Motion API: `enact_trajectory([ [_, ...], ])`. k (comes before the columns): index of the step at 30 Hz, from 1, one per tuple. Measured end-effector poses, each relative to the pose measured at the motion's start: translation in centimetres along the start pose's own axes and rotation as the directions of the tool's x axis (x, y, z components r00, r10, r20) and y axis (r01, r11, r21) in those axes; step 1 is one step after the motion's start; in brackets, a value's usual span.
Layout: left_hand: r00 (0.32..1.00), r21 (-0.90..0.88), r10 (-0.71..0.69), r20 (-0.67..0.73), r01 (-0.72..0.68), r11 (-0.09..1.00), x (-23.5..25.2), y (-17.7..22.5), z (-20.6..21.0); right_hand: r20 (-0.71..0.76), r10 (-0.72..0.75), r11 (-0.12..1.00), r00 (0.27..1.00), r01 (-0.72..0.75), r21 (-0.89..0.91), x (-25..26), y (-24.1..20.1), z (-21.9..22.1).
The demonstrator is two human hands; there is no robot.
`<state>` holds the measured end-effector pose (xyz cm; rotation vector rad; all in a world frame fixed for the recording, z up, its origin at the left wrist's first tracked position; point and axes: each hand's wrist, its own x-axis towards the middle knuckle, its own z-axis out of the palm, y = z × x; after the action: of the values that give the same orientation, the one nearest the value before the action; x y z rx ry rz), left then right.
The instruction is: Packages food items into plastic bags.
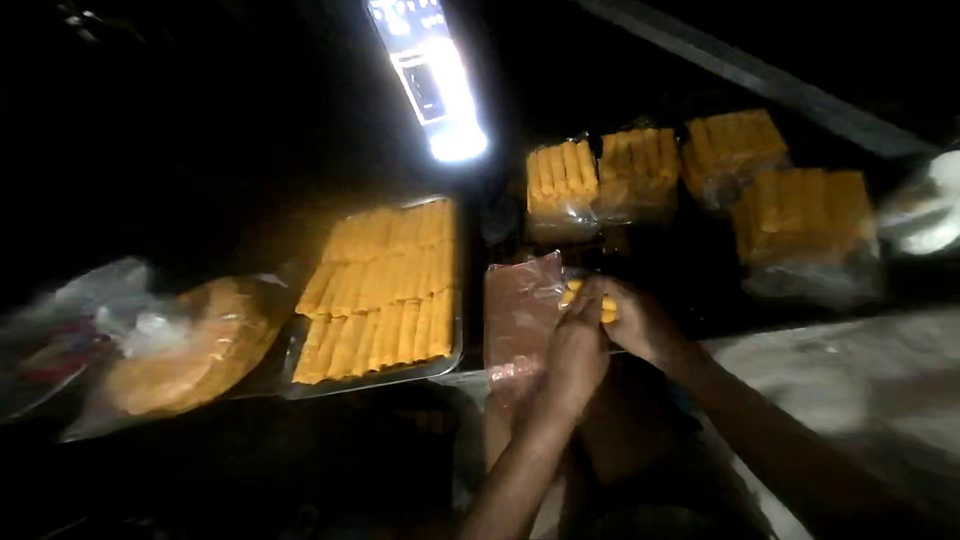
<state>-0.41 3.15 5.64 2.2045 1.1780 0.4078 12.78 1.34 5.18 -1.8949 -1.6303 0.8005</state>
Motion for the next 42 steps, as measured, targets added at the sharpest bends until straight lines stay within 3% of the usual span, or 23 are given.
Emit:
enact_trajectory([
  [5, 0.998, -0.143, -0.061, 0.009, 0.061, 0.988, 0.1, 0.0, -0.7, 0.012, 0.020, 0.937, 1.000, -0.023, 0.348, -1.1, 2.6, -1.2],
  [8, 0.998, -0.143, -0.063, 0.028, 0.066, 0.987, 0.2, 0.1, -0.6, -0.005, 0.170, 0.794, 0.985, -0.134, 0.593, -2.8, 3.2, -0.9],
  [11, 1.000, -0.126, -0.003, 0.008, 0.004, 0.992, 0.0, 0.3, 0.3, 0.029, 0.279, 0.665, 0.960, -0.215, 0.715, -3.9, 3.2, -0.6],
  [15, 0.988, 0.056, 0.154, 0.025, -0.155, 0.986, 0.0, 0.7, 1.2, -0.013, 0.315, 0.622, 0.949, -0.196, 0.758, -4.2, 3.6, -0.2],
  [19, 0.958, 0.313, 0.282, 0.046, -0.282, 0.907, -0.1, 0.5, 3.0, -0.067, 0.335, 0.616, 0.940, -0.165, 0.770, -4.5, 3.3, 0.2],
  [22, 0.960, 0.291, 0.265, 0.087, -0.279, 0.915, 0.1, 0.7, 3.1, -0.095, 0.338, 0.581, 0.936, -0.128, 0.804, -4.4, 3.2, 0.8],
  [25, 0.943, 0.247, 0.324, 0.070, -0.331, 0.911, 0.2, 0.7, 3.3, -0.163, 0.359, 0.620, 0.919, -0.104, 0.777, -4.4, 3.0, 1.3],
  [30, 0.948, 0.162, 0.303, 0.102, -0.316, 0.935, 0.0, 1.6, 3.8, -0.304, 0.282, 0.692, 0.910, 0.027, 0.722, -3.9, 4.0, 2.6],
  [36, 0.943, 0.096, 0.292, 0.159, -0.309, 0.946, 0.1, 1.8, 2.8, -0.258, 0.257, 0.720, 0.931, -0.007, 0.694, -2.4, 3.1, 2.2],
  [40, 0.930, 0.090, 0.342, 0.132, -0.355, 0.931, -0.3, 1.2, 2.2, -0.253, 0.185, 0.626, 0.950, 0.084, 0.775, -1.3, 3.2, 2.9],
  [42, 0.931, 0.043, 0.336, 0.140, -0.345, 0.938, -0.7, 0.5, 2.0, -0.202, 0.152, 0.683, 0.967, 0.045, 0.729, -1.5, 3.5, 2.8],
])
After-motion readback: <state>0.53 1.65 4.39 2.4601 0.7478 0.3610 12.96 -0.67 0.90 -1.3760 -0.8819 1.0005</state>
